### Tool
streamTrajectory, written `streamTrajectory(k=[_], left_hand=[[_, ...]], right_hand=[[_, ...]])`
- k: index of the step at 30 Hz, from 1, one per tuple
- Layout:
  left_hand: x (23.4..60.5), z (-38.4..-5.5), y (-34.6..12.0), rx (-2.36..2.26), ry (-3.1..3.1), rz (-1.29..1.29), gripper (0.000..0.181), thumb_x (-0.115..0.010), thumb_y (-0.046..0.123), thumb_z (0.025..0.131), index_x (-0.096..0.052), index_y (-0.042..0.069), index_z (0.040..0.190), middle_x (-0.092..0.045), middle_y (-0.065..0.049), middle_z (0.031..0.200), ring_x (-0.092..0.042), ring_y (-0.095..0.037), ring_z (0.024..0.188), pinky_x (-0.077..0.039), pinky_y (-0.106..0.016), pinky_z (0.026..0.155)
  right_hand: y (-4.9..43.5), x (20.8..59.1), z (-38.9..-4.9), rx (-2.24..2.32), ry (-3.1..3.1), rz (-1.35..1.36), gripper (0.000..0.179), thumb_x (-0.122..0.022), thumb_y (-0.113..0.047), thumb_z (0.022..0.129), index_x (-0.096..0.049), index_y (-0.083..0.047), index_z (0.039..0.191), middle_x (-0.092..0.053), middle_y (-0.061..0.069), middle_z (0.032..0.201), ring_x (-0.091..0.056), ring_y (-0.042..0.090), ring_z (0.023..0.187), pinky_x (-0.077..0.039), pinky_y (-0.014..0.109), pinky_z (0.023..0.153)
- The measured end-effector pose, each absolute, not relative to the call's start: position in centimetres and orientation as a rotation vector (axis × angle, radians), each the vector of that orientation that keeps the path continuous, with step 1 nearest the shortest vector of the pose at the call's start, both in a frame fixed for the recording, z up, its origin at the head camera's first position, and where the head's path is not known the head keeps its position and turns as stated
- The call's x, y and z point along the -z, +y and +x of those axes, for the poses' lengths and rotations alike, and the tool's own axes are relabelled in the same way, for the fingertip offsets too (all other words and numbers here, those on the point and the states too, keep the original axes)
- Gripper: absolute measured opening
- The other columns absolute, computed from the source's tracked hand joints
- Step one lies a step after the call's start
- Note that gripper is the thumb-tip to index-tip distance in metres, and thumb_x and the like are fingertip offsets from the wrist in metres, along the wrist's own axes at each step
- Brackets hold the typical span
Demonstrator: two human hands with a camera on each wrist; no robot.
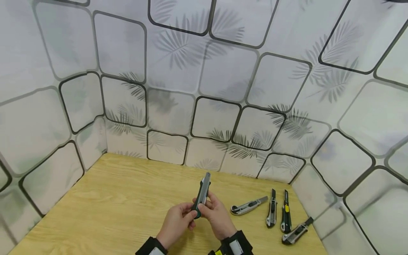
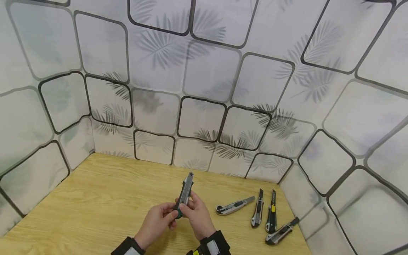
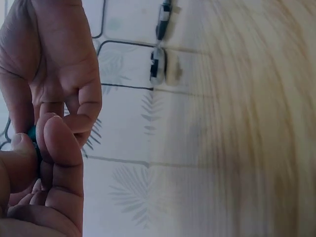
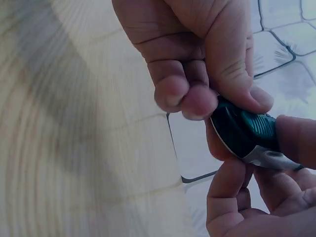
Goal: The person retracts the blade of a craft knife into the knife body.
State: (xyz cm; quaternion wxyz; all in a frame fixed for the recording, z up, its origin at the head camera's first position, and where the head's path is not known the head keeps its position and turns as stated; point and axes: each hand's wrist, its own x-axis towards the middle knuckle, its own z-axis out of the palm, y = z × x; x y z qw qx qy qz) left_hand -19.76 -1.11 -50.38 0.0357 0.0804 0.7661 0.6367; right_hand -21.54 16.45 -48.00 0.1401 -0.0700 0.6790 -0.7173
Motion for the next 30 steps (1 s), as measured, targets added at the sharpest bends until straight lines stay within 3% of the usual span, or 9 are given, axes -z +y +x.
streamTrajectory(k=[3, 6, 9, 11, 16, 18, 23, 26, 30], left_hand=[[50.2, -19.5, -0.7, -1.707, 2.653, 0.324, 0.037, -0.083, 0.029, 0.096, -0.075, 0.002, 0.12, -0.074, -0.004, 0.099, -0.066, -0.014, 0.08, -0.055, -0.031, 0.065], [49.8, -19.6, -0.2, -1.435, 2.882, 0.347, 0.024, -0.082, 0.03, 0.095, -0.076, 0.01, 0.106, -0.072, 0.002, 0.094, -0.062, -0.012, 0.082, -0.052, -0.032, 0.069], [49.7, -20.2, -0.8, -1.279, 2.958, 0.291, 0.015, -0.076, 0.024, 0.099, -0.071, 0.012, 0.092, -0.061, 0.006, 0.076, -0.053, -0.011, 0.068, -0.043, -0.028, 0.06], [49.9, -21.0, -2.0, -1.204, 2.975, 0.21, 0.02, -0.074, 0.022, 0.1, -0.066, 0.011, 0.085, -0.053, 0.006, 0.068, -0.048, -0.011, 0.059, -0.036, -0.025, 0.053], [50.5, -24.2, -8.2, -0.95, 3.135, 0.025, 0.033, -0.072, 0.017, 0.098, -0.057, 0.009, 0.069, -0.047, 0.001, 0.059, -0.044, -0.014, 0.05, -0.033, -0.027, 0.048], [50.7, -25.4, -11.0, -0.836, 3.212, -0.02, 0.034, -0.071, 0.015, 0.097, -0.058, 0.006, 0.067, -0.05, -0.004, 0.06, -0.047, -0.019, 0.052, -0.036, -0.03, 0.05], [51.2, -27.4, -15.3, -0.628, 3.28, -0.054, 0.032, -0.071, 0.013, 0.097, -0.064, 0.001, 0.069, -0.056, -0.013, 0.067, -0.053, -0.028, 0.061, -0.045, -0.04, 0.057], [51.3, -27.9, -15.7, -0.644, 3.253, -0.031, 0.036, -0.07, 0.015, 0.1, -0.062, 0.004, 0.067, -0.055, -0.01, 0.064, -0.053, -0.025, 0.058, -0.043, -0.037, 0.054], [51.3, -28.3, -15.3, -0.673, 3.262, -0.01, 0.045, -0.069, 0.02, 0.103, -0.056, 0.008, 0.061, -0.049, -0.002, 0.057, -0.048, -0.019, 0.051, -0.036, -0.031, 0.049]], right_hand=[[16.2, 48.3, -21.4, 2.081, 1.993, -0.156, 0.075, -0.068, -0.01, 0.105, -0.028, 0.0, 0.167, -0.063, 0.028, 0.147, -0.069, 0.022, 0.128, -0.057, 0.033, 0.098], [15.8, 48.5, -21.5, 2.033, 2.069, -0.125, 0.071, -0.069, -0.009, 0.104, -0.032, 0.003, 0.165, -0.066, 0.028, 0.143, -0.07, 0.022, 0.123, -0.059, 0.035, 0.096], [16.2, 48.5, -21.8, 1.863, 2.24, -0.146, 0.068, -0.07, -0.02, 0.105, -0.04, 0.005, 0.161, -0.069, 0.025, 0.139, -0.071, 0.022, 0.116, -0.06, 0.037, 0.09], [17.4, 48.5, -22.1, 1.69, 2.426, -0.184, 0.067, -0.071, -0.028, 0.105, -0.045, 0.006, 0.157, -0.068, 0.025, 0.138, -0.07, 0.026, 0.113, -0.06, 0.04, 0.088], [22.8, 49.1, -23.3, 1.037, 2.973, -0.078, 0.058, -0.068, -0.032, 0.106, -0.055, 0.001, 0.152, -0.058, 0.03, 0.146, -0.062, 0.048, 0.126, -0.055, 0.057, 0.098], [25.0, 49.5, -23.7, 0.769, 3.067, 0.035, 0.053, -0.067, -0.03, 0.106, -0.057, -0.002, 0.15, -0.055, 0.031, 0.148, -0.054, 0.055, 0.133, -0.049, 0.064, 0.107], [28.4, 51.0, -24.1, 0.369, 3.065, 0.15, 0.051, -0.068, -0.037, 0.105, -0.063, -0.013, 0.148, -0.05, 0.033, 0.151, -0.049, 0.063, 0.132, -0.043, 0.073, 0.106], [29.1, 51.6, -24.3, 0.362, 3.059, 0.129, 0.046, -0.066, -0.04, 0.106, -0.066, -0.015, 0.145, -0.049, 0.034, 0.153, -0.052, 0.064, 0.128, -0.044, 0.074, 0.103], [29.5, 51.6, -24.6, 0.451, 3.099, 0.134, 0.034, -0.061, -0.035, 0.109, -0.075, -0.007, 0.123, -0.053, 0.035, 0.148, -0.063, 0.057, 0.116, -0.051, 0.067, 0.098]])
